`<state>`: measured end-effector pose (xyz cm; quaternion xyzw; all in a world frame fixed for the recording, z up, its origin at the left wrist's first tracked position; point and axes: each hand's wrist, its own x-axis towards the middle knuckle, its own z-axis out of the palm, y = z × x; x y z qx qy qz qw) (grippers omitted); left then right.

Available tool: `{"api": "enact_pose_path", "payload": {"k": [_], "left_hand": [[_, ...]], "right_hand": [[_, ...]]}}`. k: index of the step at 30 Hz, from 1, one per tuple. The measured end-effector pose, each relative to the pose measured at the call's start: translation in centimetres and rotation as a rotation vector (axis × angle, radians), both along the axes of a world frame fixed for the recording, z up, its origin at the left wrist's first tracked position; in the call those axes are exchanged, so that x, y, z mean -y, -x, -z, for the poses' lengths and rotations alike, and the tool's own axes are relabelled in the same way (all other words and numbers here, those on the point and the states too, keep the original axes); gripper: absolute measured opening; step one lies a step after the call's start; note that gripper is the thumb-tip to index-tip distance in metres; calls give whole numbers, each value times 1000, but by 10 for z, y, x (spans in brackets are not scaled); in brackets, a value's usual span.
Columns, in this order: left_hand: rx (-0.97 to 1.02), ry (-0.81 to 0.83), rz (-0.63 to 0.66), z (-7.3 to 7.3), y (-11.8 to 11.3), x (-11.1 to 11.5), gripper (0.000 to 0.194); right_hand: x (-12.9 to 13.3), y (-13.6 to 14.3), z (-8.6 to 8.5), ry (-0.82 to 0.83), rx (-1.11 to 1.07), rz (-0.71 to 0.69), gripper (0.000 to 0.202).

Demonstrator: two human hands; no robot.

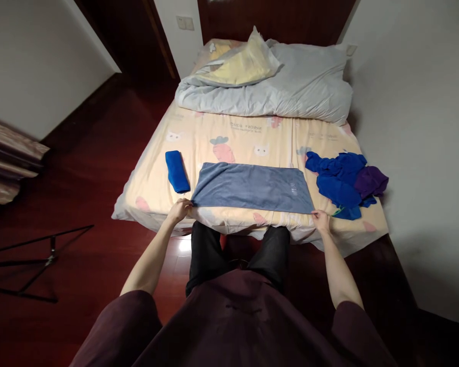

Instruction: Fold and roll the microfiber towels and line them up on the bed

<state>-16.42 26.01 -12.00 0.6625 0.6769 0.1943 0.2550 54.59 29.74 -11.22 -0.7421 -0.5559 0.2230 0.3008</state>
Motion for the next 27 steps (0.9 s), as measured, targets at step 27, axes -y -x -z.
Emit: {"api": "enact_pose_path", "payload": {"k": [27], "left_hand": [[-434, -211, 219, -6, 19, -43, 45]], "right_hand": [[33, -3, 56, -127, 257, -15, 25]]}}
